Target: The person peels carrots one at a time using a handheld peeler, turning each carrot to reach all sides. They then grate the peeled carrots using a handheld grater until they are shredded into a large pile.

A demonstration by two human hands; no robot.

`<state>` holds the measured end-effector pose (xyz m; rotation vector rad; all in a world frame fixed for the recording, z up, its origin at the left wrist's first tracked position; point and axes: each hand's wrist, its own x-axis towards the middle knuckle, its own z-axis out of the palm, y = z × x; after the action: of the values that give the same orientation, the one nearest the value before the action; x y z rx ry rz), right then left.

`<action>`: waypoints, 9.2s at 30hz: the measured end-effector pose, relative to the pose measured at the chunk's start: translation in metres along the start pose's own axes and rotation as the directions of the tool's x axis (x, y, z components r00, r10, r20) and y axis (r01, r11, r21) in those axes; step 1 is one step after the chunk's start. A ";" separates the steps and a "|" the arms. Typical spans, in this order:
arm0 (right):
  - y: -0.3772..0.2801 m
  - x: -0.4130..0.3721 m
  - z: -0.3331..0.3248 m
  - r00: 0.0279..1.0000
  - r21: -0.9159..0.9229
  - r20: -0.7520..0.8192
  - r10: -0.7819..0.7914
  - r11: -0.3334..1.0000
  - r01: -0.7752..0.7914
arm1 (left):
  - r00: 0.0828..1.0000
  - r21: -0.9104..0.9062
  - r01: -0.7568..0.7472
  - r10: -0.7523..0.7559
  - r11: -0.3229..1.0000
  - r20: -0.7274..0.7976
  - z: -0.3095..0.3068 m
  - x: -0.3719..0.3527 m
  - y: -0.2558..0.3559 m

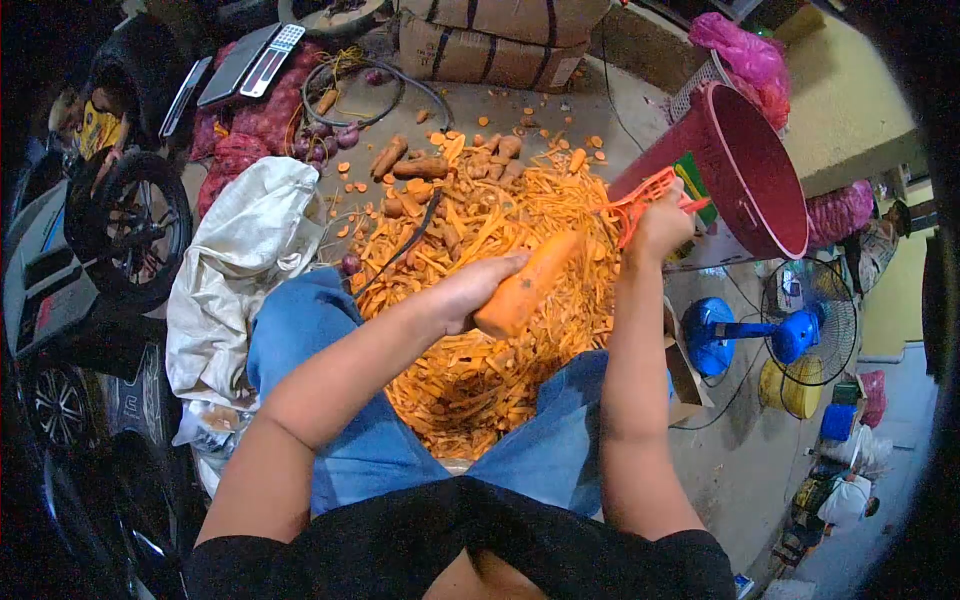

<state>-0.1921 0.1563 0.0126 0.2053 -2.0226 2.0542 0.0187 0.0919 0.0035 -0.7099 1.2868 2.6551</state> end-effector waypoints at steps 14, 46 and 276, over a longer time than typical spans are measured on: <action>0.008 0.002 0.004 0.998 0.056 -0.012 -0.060 0.997 0.061 | 0.997 0.084 -0.053 0.057 0.995 -0.045 0.003 0.004 -0.010; -0.010 -0.011 0.005 0.994 0.011 0.089 -0.069 0.998 0.069 | 0.994 -0.029 0.055 -0.057 0.998 -0.097 -0.002 0.004 0.004; 0.054 0.019 -0.017 0.487 -0.292 0.565 0.665 0.714 -0.637 | 0.757 0.953 0.260 -0.580 -0.156 -0.302 -0.253 0.261 -0.029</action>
<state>-0.2236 0.1740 -0.0343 0.1448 -2.9253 2.6424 -0.1119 -0.1104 -0.2705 -0.3580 1.8768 0.6633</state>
